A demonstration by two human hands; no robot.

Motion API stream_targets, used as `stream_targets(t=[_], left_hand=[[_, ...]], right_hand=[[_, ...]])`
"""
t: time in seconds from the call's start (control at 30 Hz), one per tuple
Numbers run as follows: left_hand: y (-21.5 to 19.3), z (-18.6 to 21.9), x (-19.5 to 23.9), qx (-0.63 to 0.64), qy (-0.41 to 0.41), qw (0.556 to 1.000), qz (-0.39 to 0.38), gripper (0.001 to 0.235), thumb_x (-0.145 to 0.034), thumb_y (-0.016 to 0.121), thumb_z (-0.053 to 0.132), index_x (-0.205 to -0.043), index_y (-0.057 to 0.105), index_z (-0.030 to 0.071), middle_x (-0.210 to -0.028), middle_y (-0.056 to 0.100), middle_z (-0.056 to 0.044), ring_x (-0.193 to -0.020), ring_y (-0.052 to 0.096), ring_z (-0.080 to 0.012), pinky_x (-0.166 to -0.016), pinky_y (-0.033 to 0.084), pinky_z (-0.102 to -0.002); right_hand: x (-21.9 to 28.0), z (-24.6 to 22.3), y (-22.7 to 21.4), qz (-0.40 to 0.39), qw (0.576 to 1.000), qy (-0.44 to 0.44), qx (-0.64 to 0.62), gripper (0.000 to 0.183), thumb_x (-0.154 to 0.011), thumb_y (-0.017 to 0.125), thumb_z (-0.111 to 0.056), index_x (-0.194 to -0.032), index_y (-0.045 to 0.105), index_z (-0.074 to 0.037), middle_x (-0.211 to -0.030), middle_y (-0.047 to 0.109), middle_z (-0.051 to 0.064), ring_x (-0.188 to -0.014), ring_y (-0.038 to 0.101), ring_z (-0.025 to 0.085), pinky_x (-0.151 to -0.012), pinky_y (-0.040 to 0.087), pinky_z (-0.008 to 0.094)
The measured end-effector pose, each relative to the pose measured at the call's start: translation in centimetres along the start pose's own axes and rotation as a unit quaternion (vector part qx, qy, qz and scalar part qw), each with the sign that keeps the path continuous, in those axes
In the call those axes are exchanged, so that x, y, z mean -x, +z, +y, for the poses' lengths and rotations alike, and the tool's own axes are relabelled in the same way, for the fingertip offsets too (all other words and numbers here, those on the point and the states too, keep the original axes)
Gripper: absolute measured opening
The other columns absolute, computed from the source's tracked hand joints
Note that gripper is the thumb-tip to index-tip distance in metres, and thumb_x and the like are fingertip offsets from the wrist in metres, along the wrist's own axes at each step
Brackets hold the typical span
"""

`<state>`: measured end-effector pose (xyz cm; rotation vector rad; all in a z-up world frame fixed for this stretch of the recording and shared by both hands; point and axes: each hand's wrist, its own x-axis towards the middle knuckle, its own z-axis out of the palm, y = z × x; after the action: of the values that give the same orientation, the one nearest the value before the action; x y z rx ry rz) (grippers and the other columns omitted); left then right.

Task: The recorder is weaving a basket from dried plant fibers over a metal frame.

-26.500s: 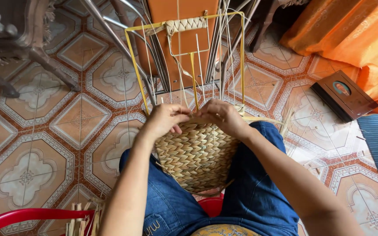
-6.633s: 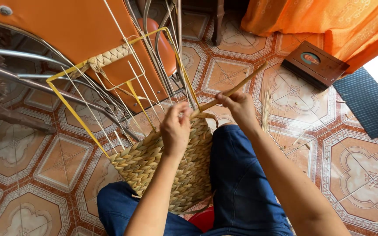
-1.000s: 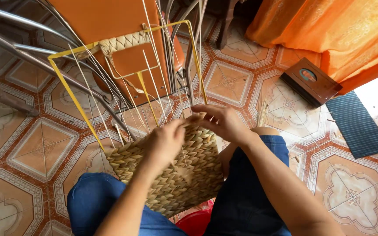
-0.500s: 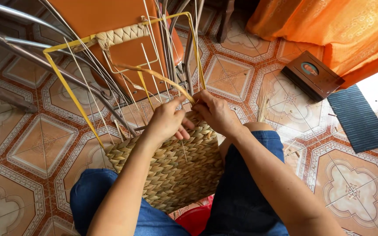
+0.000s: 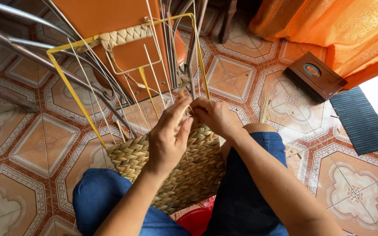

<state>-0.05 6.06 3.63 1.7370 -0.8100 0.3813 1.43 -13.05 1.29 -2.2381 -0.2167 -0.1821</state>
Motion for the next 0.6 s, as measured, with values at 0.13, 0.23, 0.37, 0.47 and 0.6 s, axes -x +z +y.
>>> stream_targets(t=[0.13,0.23,0.37,0.47,0.6], left_hand=[[-0.7,1.6,-0.2,-0.265,0.02,0.964,0.019,0.03,-0.098,0.063,0.008,-0.127,0.068,0.003,-0.136,0.064,-0.016,-0.093,0.076,-0.0233,-0.074,0.064,-0.031],[-1.2,-0.5,1.0,-0.375,-0.019,0.927,-0.02,0.02,-0.092,0.067,0.004,-0.111,0.072,0.007,-0.119,0.066,-0.012,-0.085,0.075,-0.0252,-0.069,0.063,-0.034],[-2.7,-1.6,1.8,-0.408,-0.196,0.883,-0.124,0.007,-0.096,0.07,0.01,-0.103,0.071,0.008,-0.102,0.065,-0.008,-0.073,0.072,-0.0248,-0.064,0.06,-0.039],[-3.3,1.0,0.7,-0.377,-0.22,0.895,-0.091,0.008,-0.098,0.072,0.015,-0.103,0.072,0.008,-0.098,0.066,-0.007,-0.077,0.072,-0.0247,-0.067,0.06,-0.039],[-1.0,1.3,-0.1,-0.252,0.022,0.965,-0.064,0.054,-0.081,0.08,0.027,-0.123,0.067,-0.005,-0.099,0.063,-0.013,-0.081,0.069,-0.0279,-0.068,0.061,-0.036]], right_hand=[[0.5,-1.6,-0.5,-0.029,0.995,0.017,0.089,0.017,-0.101,0.062,-0.023,-0.115,0.069,-0.014,-0.092,0.078,0.007,-0.078,0.075,0.022,-0.065,0.059,0.037],[0.6,-1.5,-0.4,-0.049,0.996,0.016,0.071,0.019,-0.101,0.06,-0.022,-0.117,0.067,-0.016,-0.096,0.078,0.005,-0.079,0.075,0.021,-0.066,0.059,0.037],[0.1,0.4,0.8,0.008,0.998,0.054,-0.027,0.014,-0.096,0.067,-0.019,-0.108,0.066,-0.012,-0.086,0.076,0.007,-0.075,0.075,0.018,-0.066,0.059,0.035],[-0.3,0.8,1.4,0.029,0.998,0.034,-0.036,0.011,-0.095,0.068,-0.014,-0.103,0.064,-0.008,-0.085,0.075,0.007,-0.075,0.073,0.016,-0.068,0.059,0.033],[-0.3,-0.5,0.2,0.011,0.999,0.032,-0.002,0.014,-0.096,0.069,-0.013,-0.107,0.065,-0.007,-0.088,0.076,0.008,-0.077,0.074,0.016,-0.069,0.059,0.033]])
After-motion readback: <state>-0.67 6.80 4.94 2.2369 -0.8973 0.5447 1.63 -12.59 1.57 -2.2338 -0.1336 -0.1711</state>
